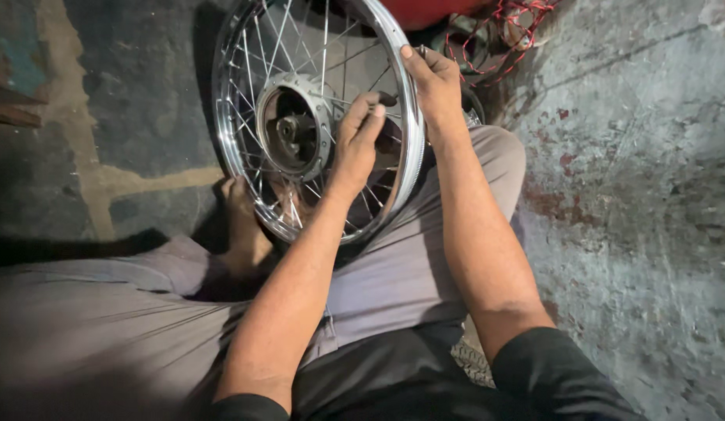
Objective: The person sits on the floor and works on a bicycle wheel, using a small tool to tighten or adjust the spokes and nipples. The person rotates the wheel to access different sections and continues the adjustment process.
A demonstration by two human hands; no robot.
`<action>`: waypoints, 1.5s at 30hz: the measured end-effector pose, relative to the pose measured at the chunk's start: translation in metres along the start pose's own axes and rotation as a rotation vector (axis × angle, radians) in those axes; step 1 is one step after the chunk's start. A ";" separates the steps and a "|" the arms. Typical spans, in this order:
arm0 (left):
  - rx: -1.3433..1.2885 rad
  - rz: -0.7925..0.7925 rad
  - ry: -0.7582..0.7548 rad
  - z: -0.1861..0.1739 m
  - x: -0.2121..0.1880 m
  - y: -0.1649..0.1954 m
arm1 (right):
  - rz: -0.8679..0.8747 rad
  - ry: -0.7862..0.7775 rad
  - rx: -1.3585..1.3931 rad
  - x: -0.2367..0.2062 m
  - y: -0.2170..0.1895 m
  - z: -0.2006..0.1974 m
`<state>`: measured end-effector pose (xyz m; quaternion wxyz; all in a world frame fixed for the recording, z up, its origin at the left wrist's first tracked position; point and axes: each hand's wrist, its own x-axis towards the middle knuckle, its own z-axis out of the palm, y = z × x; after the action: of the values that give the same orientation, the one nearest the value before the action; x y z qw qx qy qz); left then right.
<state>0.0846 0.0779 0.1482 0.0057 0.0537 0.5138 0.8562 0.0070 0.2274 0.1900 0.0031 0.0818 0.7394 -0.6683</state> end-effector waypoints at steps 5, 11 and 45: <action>0.024 -0.067 -0.138 0.008 0.005 -0.008 | 0.021 0.034 -0.043 0.002 0.012 -0.015; 0.185 -0.010 -0.142 0.008 0.011 -0.020 | 0.035 0.065 -0.079 0.007 0.022 -0.022; 0.241 0.098 -0.073 0.014 0.011 -0.024 | 0.059 0.039 -0.046 0.005 0.017 -0.021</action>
<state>0.0740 0.1023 0.1342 -0.0238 0.1101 0.6093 0.7849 0.0064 0.2506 0.1744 0.0102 0.1164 0.7517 -0.6491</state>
